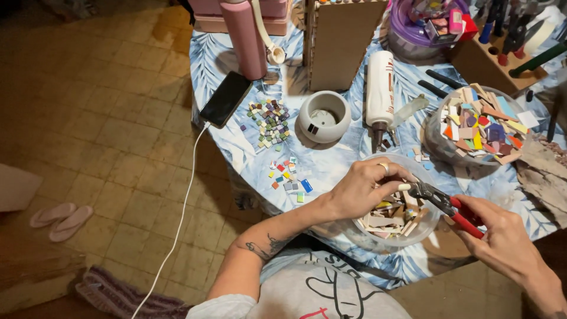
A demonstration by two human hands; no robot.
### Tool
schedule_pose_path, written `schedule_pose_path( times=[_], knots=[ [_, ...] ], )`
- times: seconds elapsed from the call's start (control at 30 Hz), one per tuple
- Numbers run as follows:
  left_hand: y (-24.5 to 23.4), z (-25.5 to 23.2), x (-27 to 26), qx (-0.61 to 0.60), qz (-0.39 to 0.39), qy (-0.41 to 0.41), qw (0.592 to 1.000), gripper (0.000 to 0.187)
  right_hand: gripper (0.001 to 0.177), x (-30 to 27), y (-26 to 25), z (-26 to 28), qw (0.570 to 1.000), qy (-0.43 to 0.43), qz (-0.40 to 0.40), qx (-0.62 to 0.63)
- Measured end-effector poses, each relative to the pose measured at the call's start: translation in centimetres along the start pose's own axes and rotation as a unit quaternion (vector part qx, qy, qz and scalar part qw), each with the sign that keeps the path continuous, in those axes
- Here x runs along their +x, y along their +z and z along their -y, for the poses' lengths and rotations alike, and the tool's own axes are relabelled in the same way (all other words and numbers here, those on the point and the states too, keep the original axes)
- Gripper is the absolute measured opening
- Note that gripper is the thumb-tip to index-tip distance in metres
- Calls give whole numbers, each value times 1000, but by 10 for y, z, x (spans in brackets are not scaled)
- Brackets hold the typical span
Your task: Cutting mosaic tiles into smaller pieces using nippers and collecting them in a bowl
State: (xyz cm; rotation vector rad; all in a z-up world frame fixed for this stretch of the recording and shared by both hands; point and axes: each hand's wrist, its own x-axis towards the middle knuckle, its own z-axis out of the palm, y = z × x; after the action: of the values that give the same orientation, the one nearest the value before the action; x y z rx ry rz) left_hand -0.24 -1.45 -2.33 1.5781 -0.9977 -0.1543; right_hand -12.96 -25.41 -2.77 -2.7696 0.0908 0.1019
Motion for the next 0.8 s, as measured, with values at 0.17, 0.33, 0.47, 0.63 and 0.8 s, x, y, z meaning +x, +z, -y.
schedule_pose_path(
  times=[0.17,0.33,0.47,0.63,0.8],
  knots=[
    [-7,-13,2,-44,-2,-50,998,13,54,3,0,-3,1000,-3,7,-21],
    [-6,-8,1,-27,-10,-27,999,10,53,3,0,1,1000,-11,0,-9],
    [-7,-9,0,-39,-8,-28,999,10,52,3,-1,2,1000,-11,12,-18],
    [-9,-9,-1,-51,-10,-39,998,10,49,2,-2,6,999,-18,0,-28],
    [-11,-9,-2,-54,-9,-40,998,9,50,3,-3,8,1000,-19,1,-18]
  ],
)
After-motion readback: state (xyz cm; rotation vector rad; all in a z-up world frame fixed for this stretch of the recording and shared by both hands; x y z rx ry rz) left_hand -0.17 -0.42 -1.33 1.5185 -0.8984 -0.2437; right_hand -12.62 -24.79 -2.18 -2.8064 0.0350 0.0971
